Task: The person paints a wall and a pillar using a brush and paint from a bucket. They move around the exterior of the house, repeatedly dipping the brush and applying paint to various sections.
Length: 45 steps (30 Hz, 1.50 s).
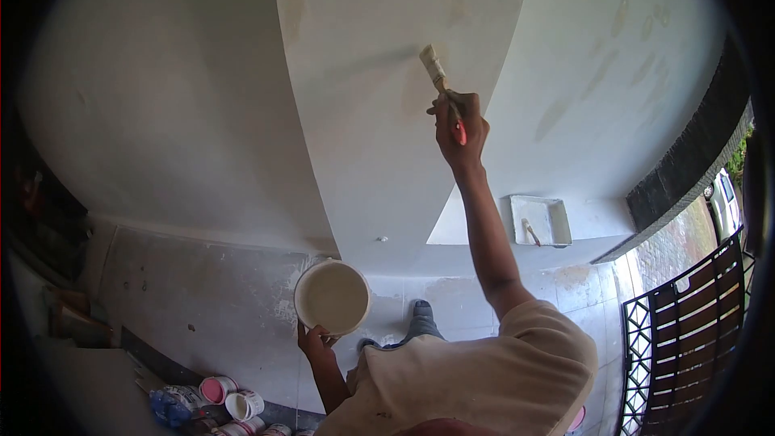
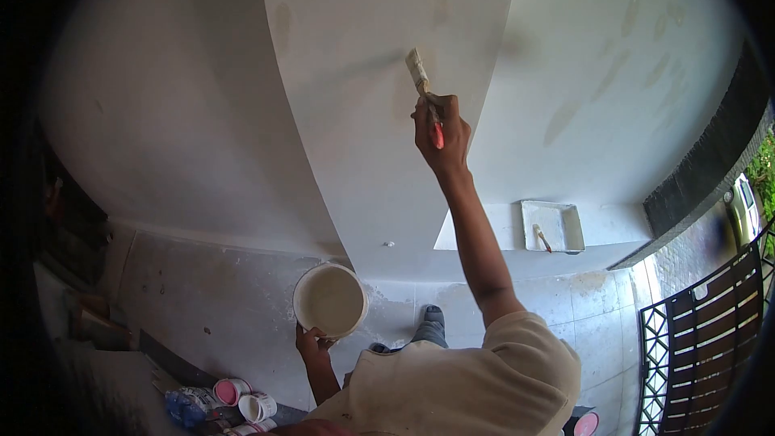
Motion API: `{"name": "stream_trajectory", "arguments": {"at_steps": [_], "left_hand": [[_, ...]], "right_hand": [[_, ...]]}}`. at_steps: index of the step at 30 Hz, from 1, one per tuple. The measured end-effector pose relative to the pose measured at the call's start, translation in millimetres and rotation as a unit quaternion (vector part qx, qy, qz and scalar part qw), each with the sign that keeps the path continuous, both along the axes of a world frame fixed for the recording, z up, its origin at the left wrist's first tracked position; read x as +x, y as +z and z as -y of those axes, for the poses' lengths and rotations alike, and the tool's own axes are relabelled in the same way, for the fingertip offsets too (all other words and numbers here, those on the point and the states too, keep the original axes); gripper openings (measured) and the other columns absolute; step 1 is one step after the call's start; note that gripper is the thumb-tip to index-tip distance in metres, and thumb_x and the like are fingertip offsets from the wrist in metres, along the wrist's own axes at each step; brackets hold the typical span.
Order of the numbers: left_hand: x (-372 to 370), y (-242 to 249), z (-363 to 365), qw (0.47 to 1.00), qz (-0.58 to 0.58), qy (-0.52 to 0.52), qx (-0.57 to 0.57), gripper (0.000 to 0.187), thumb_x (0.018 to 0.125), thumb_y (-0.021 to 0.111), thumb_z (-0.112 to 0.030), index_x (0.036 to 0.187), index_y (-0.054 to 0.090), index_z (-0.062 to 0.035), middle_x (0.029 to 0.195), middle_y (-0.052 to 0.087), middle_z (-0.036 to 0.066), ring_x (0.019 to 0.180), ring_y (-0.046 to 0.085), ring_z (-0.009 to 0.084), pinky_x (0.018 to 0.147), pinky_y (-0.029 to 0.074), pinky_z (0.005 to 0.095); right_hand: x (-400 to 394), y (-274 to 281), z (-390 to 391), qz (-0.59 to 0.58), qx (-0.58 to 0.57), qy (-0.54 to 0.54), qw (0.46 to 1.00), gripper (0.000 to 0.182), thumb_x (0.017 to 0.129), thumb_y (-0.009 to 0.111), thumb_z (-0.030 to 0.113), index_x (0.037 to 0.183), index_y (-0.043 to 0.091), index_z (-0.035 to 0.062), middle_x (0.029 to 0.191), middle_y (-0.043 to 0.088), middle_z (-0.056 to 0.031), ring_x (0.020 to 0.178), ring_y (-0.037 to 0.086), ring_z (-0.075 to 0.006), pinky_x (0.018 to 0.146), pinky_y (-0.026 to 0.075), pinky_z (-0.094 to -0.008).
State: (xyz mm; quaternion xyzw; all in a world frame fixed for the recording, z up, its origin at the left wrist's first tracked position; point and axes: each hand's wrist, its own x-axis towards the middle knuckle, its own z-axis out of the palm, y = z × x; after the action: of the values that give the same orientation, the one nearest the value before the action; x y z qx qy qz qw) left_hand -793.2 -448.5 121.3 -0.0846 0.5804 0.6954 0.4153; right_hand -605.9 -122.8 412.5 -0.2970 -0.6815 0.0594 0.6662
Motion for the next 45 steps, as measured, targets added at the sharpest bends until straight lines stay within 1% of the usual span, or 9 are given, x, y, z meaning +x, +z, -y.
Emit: {"name": "stream_trajectory", "arguments": {"at_steps": [5, 10, 12, 18, 24, 29, 35, 40, 45], "left_hand": [[0, 4, 3, 1.0, 0.012, 0.014, 0.008, 0.093, 0.052, 0.049, 0.006, 0.141, 0.042, -0.0192, 0.119, 0.054, 0.014, 0.094, 0.061, 0.0364, 0.068, 0.055, 0.0486], [-4, -7, 3, 1.0, 0.014, 0.014, -0.007, 0.092, 0.052, 0.049, 0.006, 0.141, 0.042, -0.0182, 0.118, 0.054, 0.014, 0.095, 0.06, 0.0359, 0.069, 0.055, 0.048], [-7, -8, -1, 1.0, 0.023, 0.004, -0.007, 0.092, 0.051, 0.05, 0.005, 0.14, 0.042, -0.0165, 0.119, 0.052, 0.015, 0.099, 0.058, 0.0379, 0.07, 0.055, 0.048], [-11, -18, 13, 0.999, 0.015, 0.0, 0.029, 0.09, 0.052, 0.051, 0.004, 0.139, 0.042, -0.0178, 0.118, 0.052, 0.014, 0.098, 0.059, 0.0373, 0.068, 0.056, 0.0459], [-11, -17, 9, 0.999, 0.042, 0.014, 0.019, 0.093, 0.051, 0.051, 0.004, 0.14, 0.042, -0.0194, 0.117, 0.052, 0.014, 0.096, 0.059, 0.0373, 0.067, 0.056, 0.0479], [-16, -26, 15, 0.999, 0.041, -0.028, -0.008, 0.094, 0.053, 0.05, 0.006, 0.142, 0.04, -0.0204, 0.118, 0.053, 0.015, 0.096, 0.061, 0.0365, 0.069, 0.056, 0.05], [-13, -30, 6, 0.996, 0.049, -0.06, 0.033, 0.094, 0.054, 0.05, 0.006, 0.143, 0.038, -0.0207, 0.116, 0.054, 0.016, 0.092, 0.062, 0.0351, 0.069, 0.055, 0.0498], [-9, -30, 7, 0.995, 0.055, -0.086, 0.021, 0.091, 0.052, 0.051, 0.006, 0.14, 0.042, -0.0166, 0.116, 0.053, 0.014, 0.097, 0.06, 0.0375, 0.069, 0.057, 0.0492], [1, -34, 11, 0.991, 0.077, -0.093, 0.064, 0.092, 0.056, 0.051, 0.006, 0.144, 0.038, -0.0185, 0.115, 0.054, 0.016, 0.091, 0.062, 0.0358, 0.066, 0.056, 0.0444]], "right_hand": [[14, -55, -14, 0.127, -0.043, 0.034, 0.99, 0.018, 0.087, 0.061, 0.006, 0.086, 0.043, 0.0041, 0.067, 0.064, -0.0146, 0.062, 0.068, -0.0299, 0.053, 0.051, -0.036], [30, 19, -5, 0.103, 0.029, 0.056, 0.993, 0.013, 0.088, 0.06, 0.002, 0.09, 0.048, 0.0009, 0.077, 0.068, -0.0113, 0.067, 0.071, -0.0186, 0.057, 0.056, -0.0296], [24, 25, -27, 0.125, 0.072, 0.037, 0.989, 0.016, 0.086, 0.062, 0.003, 0.088, 0.046, 0.0022, 0.071, 0.065, -0.0124, 0.062, 0.068, -0.026, 0.051, 0.053, -0.0332], [30, -71, -32, 0.34, 0.085, 0.057, 0.935, 0.023, 0.076, 0.066, 0.001, 0.085, 0.046, 0.0041, 0.06, 0.057, -0.0107, 0.049, 0.059, -0.0328, 0.044, 0.049, -0.0382], [25, 21, -7, 0.169, 0.088, 0.057, 0.98, 0.014, 0.084, 0.06, -0.004, 0.085, 0.047, 0.0015, 0.079, 0.069, -0.0115, 0.067, 0.071, -0.0228, 0.055, 0.056, -0.0296], [19, -53, -35, 0.238, 0.018, 0.08, 0.968, 0.023, 0.078, 0.064, 0.003, 0.084, 0.042, 0.0031, 0.059, 0.057, -0.0159, 0.055, 0.06, -0.0388, 0.048, 0.049, -0.0406], [5, 33, -2, 0.162, 0.022, 0.081, 0.983, 0.018, 0.082, 0.057, -0.002, 0.086, 0.04, 0.0022, 0.064, 0.062, -0.0138, 0.057, 0.065, -0.0331, 0.05, 0.05, -0.0376], [5, -22, -13, 0.37, 0.028, 0.087, 0.925, 0.024, 0.076, 0.057, -0.006, 0.088, 0.039, 0.0031, 0.064, 0.058, -0.0124, 0.056, 0.06, -0.0354, 0.051, 0.049, -0.0389], [6, 28, 17, 0.28, 0.061, 0.101, 0.953, 0.021, 0.078, 0.058, -0.004, 0.09, 0.041, 0.0027, 0.066, 0.058, -0.0146, 0.058, 0.061, -0.0354, 0.052, 0.048, -0.0401]]}}
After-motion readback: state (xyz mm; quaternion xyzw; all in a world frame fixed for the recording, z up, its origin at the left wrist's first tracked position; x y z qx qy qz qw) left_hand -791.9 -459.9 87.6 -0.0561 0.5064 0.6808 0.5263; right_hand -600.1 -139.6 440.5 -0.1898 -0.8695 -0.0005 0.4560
